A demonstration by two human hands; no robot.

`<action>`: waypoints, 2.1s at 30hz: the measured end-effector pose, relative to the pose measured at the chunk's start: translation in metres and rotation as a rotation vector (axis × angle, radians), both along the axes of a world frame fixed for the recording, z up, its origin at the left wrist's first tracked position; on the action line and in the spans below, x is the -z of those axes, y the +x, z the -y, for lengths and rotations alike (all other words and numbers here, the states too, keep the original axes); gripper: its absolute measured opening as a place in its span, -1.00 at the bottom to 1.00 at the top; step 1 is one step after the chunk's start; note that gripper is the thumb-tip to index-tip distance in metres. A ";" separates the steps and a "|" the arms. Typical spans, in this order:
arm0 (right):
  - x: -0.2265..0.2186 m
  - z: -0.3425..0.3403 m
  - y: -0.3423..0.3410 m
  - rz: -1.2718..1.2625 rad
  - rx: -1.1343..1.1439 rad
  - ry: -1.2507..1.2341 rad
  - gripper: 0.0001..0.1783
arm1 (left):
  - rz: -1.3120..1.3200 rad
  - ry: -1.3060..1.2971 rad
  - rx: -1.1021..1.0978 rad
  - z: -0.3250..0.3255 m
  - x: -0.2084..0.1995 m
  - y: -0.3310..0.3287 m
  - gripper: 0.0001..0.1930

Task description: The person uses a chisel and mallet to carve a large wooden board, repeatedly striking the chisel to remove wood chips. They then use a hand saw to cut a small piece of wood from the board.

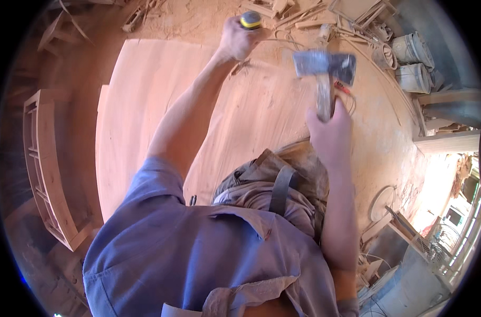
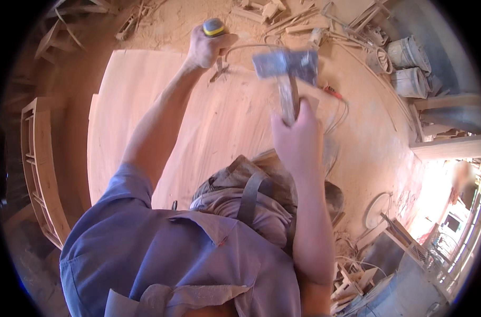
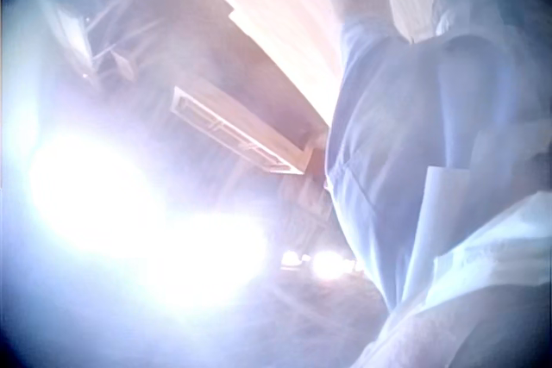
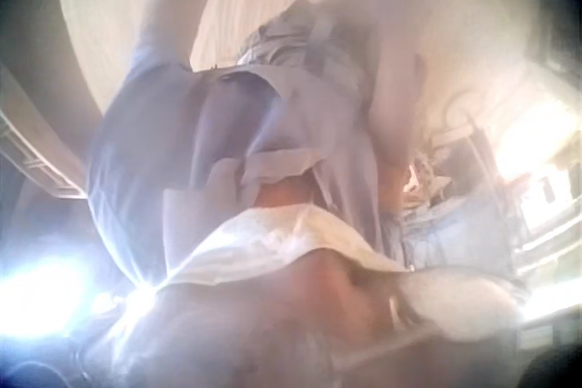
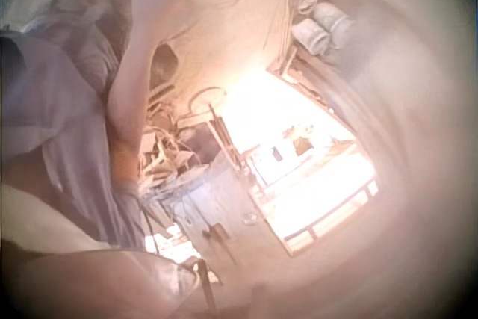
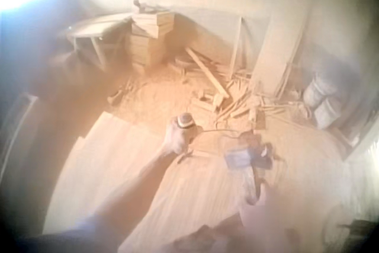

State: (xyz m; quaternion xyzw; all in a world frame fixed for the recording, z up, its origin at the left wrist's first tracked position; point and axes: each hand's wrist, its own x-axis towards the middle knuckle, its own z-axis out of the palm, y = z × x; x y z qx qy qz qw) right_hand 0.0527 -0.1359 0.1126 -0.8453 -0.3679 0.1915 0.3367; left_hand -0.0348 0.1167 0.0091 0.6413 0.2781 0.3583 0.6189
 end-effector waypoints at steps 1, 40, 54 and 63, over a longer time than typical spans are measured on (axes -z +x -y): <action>0.011 0.015 0.001 -0.036 0.022 0.013 -0.73 | -0.017 0.018 0.009 0.007 -0.003 0.001 -0.78; 0.000 0.003 0.035 -0.358 0.274 0.283 -0.78 | 0.068 0.191 -0.174 0.012 0.002 0.006 -0.87; 0.001 -0.041 0.028 0.157 -0.204 -0.029 -0.75 | 0.142 -0.005 -0.145 0.005 -0.001 -0.009 -0.87; 0.048 0.052 0.063 -0.256 0.155 -0.114 -0.73 | 0.006 0.461 -0.223 0.082 -0.007 -0.017 -0.95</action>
